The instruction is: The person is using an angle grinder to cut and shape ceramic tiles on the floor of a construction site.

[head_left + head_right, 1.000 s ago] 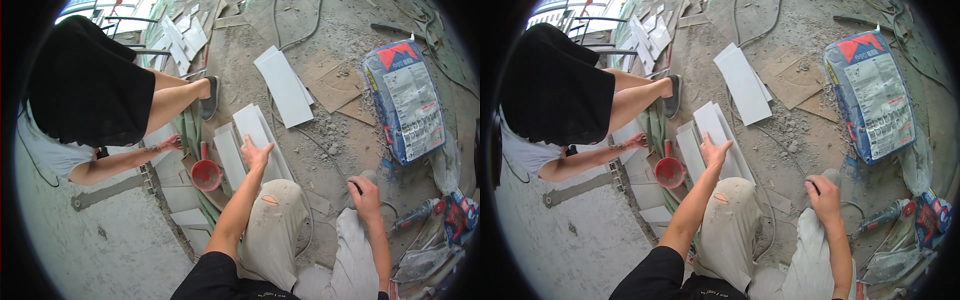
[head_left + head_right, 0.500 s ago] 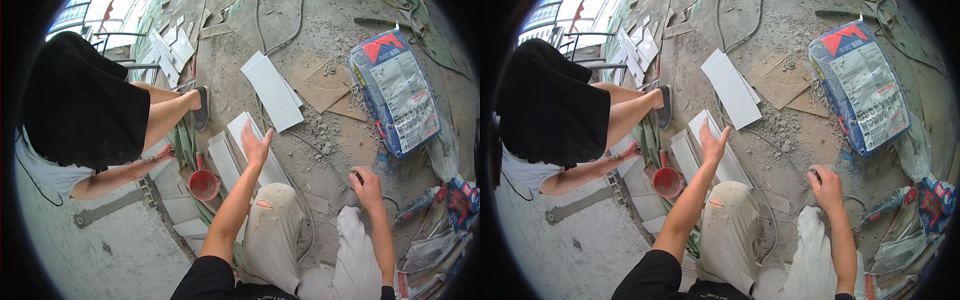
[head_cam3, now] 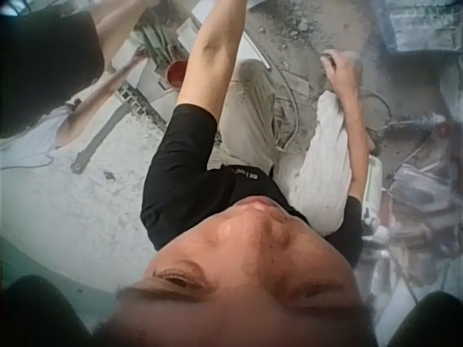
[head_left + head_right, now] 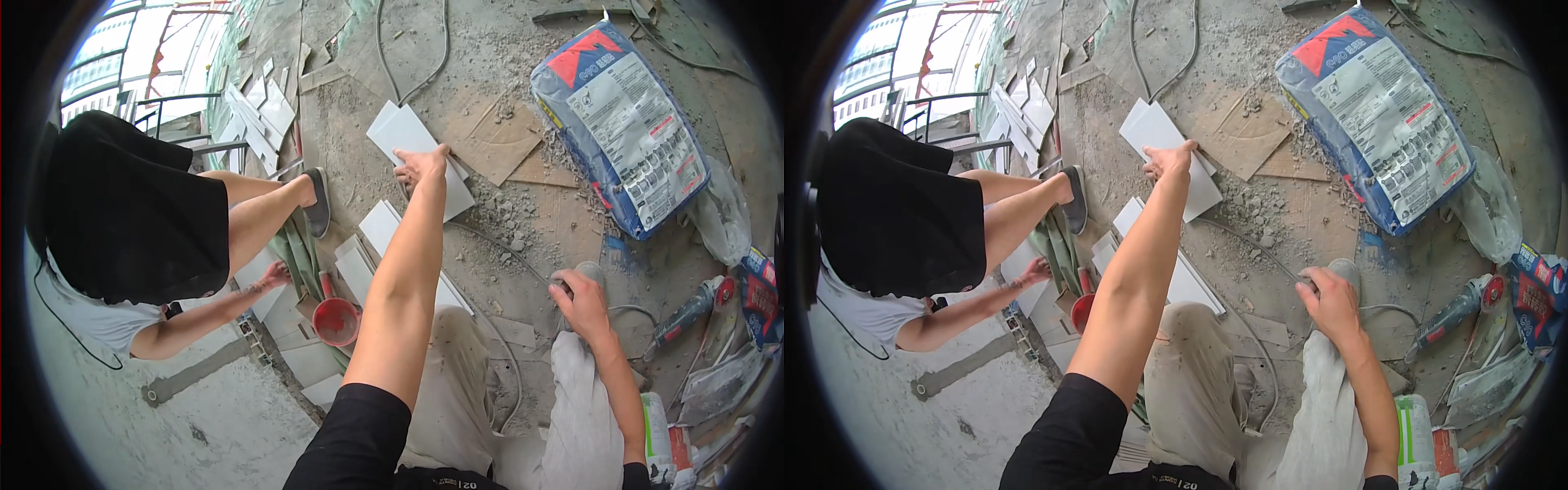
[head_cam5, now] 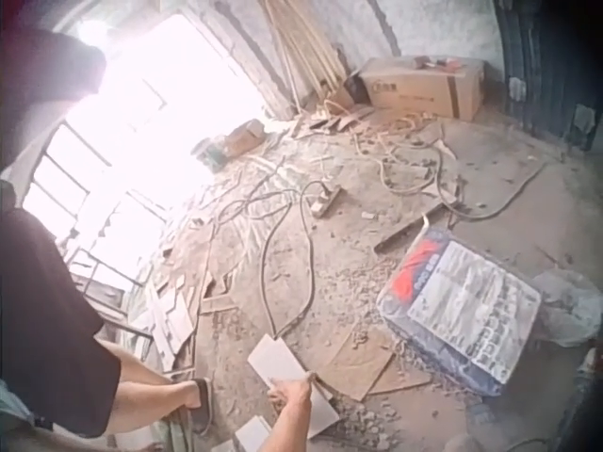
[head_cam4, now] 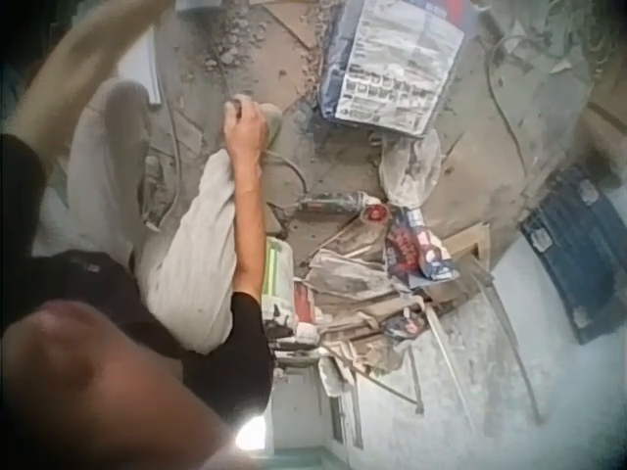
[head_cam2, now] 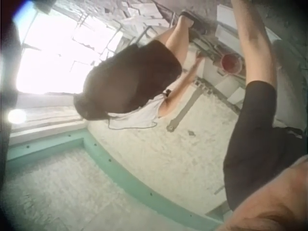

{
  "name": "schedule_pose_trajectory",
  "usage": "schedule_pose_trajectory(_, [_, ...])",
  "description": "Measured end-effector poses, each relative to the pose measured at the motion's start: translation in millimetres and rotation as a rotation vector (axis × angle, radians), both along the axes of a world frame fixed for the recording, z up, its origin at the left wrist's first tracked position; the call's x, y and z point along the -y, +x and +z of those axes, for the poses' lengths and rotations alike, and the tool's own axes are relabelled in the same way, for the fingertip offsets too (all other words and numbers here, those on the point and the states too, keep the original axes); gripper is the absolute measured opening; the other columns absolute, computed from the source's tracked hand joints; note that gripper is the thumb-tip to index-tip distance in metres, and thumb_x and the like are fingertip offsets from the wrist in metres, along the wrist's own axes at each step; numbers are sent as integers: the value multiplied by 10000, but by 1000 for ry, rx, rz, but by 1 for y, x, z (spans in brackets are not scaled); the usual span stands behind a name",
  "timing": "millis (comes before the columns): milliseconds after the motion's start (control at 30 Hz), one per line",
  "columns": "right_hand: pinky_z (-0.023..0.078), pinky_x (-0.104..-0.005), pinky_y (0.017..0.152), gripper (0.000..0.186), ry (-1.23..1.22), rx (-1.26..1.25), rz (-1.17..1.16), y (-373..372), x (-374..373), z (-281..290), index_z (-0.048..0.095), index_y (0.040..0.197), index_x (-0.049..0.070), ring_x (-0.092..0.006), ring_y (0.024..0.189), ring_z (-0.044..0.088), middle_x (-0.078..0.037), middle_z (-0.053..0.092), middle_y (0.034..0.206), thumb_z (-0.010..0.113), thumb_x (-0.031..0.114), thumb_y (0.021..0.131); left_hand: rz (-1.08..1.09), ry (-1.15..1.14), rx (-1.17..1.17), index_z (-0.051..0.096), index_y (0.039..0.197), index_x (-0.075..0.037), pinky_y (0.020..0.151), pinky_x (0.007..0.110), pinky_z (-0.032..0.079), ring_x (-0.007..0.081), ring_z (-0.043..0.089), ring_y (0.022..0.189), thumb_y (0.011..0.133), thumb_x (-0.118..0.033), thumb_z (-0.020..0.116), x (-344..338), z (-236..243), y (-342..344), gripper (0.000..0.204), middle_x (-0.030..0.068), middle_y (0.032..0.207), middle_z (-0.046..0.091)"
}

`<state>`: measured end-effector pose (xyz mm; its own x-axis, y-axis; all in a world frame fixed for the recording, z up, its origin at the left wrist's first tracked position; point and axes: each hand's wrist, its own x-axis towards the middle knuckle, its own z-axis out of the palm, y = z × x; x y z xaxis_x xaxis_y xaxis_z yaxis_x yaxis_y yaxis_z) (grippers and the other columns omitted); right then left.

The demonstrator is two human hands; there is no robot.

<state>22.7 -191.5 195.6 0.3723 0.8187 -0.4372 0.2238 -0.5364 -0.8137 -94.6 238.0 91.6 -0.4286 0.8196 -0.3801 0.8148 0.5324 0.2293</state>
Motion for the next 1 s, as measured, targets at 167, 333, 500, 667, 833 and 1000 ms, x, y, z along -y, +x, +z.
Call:
schedule_pose_trajectory(167, [595, -493, 813, 272, -38, -27, -3, 1, 4, -6, 810, 1246, 49, -384, 898, 776, -175, 799, 1039, 832, 228, 1042, 28, 5, -47, 198, 1876, -199, 1383, 625, 356, 477, 356, 1710, 673, -445, 1101, -4, 0, -2, 1525, 299, 1802, 365])
schedule_pose_trajectory(333, [602, -437, 811, 310, 24, -100, -44, 6, -16, -3, 811, 1264, 34, -307, 870, 775, -151, 798, 1019, 848, 245, 1039, -40, 92, 771, 65, 1913, -169, 1142, 569, 568, 390, 537, 1549, 728, -278, 1079, -5, 21, -65, 1564, 241, 1763, 437])
schedule_pose_trajectory(500, [623, -347, 934, 404, 45, -376, -115, 21, -41, -2, 808, 1336, 31, -164, 1002, 789, -107, 850, 1167, 860, 346, 1089, 93, -149, 1068, 91, 1914, -188, 1268, 716, 351, 374, 433, 1636, 827, -259, 1024, 79, 98, -48, 1434, 205, 1739, 490])
schedule_pose_trajectory(667, [513, -444, 1262, 1068, 243, -852, -199, 23, -91, 11, 458, 1776, 60, -299, 1516, 626, -199, 602, 1683, 893, 665, 1011, -126, -243, 1528, 42, 1924, -196, 1310, 534, 400, 361, 473, 1588, 867, -148, 970, 129, 137, -43, 1407, 197, 1748, 427])
schedule_pose_trajectory(833, [469, -504, 1321, 1332, 367, -919, -155, 11, -114, 41, 283, 1869, 89, -361, 1587, 572, -228, 485, 1780, 971, 697, 904, -116, -412, 1668, 38, 1924, -171, 1318, 486, 435, 335, 524, 1543, 881, -67, 933, 169, 166, -11, 1378, 174, 1711, 454])
schedule_pose_trajectory(1000, [462, -484, 1321, 1268, 334, -625, -136, 14, -98, 57, 375, 1816, -10, -342, 1590, 568, -249, 567, 1705, 1031, 557, 890, -175, -495, 1652, 188, 1852, -120, 1297, 541, 505, 342, 578, 1533, 910, -208, 947, 179, 160, -9, 1214, 151, 1674, 532])
